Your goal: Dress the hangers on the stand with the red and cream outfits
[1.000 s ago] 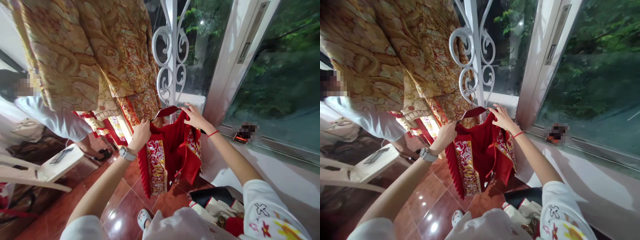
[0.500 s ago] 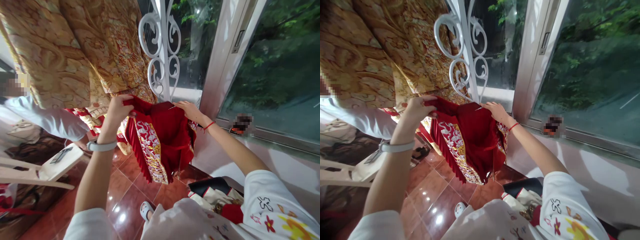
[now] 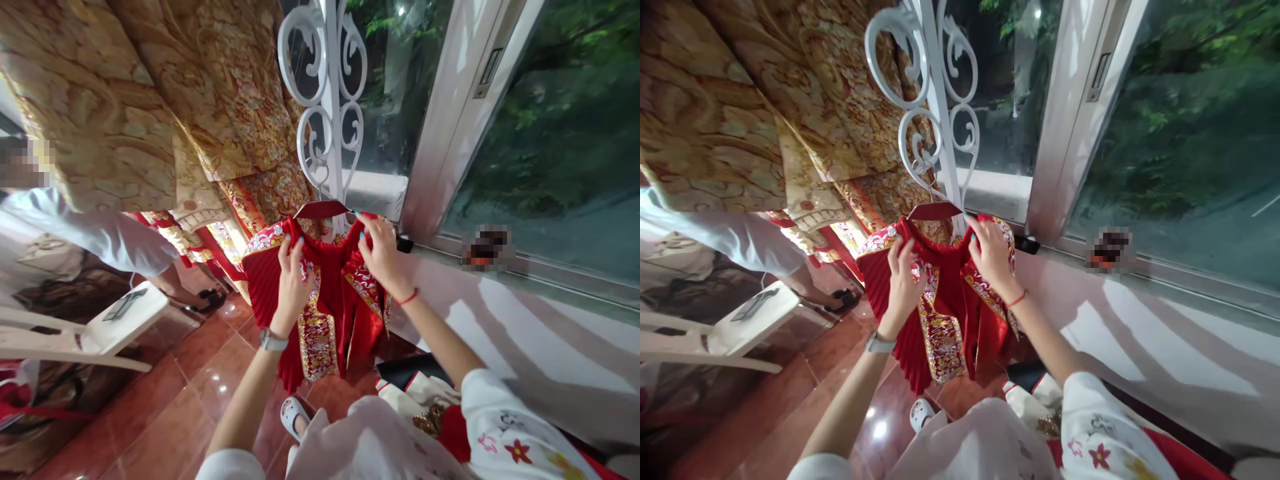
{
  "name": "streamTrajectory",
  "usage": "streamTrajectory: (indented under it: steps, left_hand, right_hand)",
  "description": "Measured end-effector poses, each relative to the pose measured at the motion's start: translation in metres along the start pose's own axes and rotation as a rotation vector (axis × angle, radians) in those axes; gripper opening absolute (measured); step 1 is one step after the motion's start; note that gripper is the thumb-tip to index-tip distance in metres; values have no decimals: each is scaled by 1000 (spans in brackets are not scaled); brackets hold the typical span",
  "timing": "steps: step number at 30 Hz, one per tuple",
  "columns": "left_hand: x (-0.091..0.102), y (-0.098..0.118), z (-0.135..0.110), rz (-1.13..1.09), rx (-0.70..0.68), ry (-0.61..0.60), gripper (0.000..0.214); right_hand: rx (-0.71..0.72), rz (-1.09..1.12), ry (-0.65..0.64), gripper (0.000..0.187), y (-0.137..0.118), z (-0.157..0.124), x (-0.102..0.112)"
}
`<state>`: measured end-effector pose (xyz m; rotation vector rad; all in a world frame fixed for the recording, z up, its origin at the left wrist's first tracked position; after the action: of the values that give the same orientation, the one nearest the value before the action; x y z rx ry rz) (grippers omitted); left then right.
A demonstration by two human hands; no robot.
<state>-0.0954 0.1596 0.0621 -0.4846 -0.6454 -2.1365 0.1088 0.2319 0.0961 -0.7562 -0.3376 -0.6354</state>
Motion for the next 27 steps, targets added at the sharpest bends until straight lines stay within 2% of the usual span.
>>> streamTrajectory:
  steps: [1,2,4,5,7,10,15,20,23,27]
  left_hand:
    - [-7,3,-15,-5,-5,-5,69]
    - [-16,6,-32,-26,11,-16,66]
    - [-38,7,-67,-108,92,-27,65]
    - [-49,7,-84,-146,151,-11,65]
    - [-67,3,-116,-215,274,33,65]
    - [-88,-5,-154,-321,442,63,56]
    - [-106,-25,-197,-478,693,33,42]
    - [-117,-40,-210,-672,910,-23,41]
    - [-116,-34,-211,-693,921,-46,45]
    - [-105,-16,-217,-755,880,-14,46]
  right_hand:
    - [-105,143,-28,45,4,-23,-13]
    - [-212,221,-153,44,9,-48,-36]
    - [-409,213,-461,48,24,-100,-93]
    - [-477,153,-554,53,32,-122,-117]
    - [-586,9,-621,59,52,-155,-152]
    - [-661,-75,-615,53,74,-176,-177]
    - [-623,60,-727,24,72,-186,-184]
    - [-580,198,-807,1,55,-216,-166]
    - [-639,301,-752,16,58,-229,-147]
    - [-725,351,-704,33,74,-230,-124]
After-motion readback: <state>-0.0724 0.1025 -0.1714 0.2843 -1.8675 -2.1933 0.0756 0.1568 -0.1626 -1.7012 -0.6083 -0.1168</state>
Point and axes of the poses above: each hand's wrist, its own z-axis towards the middle knuckle, its own x-axis out of the back of the hand, y = z × x, the point moved 6 cm from there along z, towards the middle knuckle, and after that the axes turned 13 degrees about -x, right-handed, at the moved point
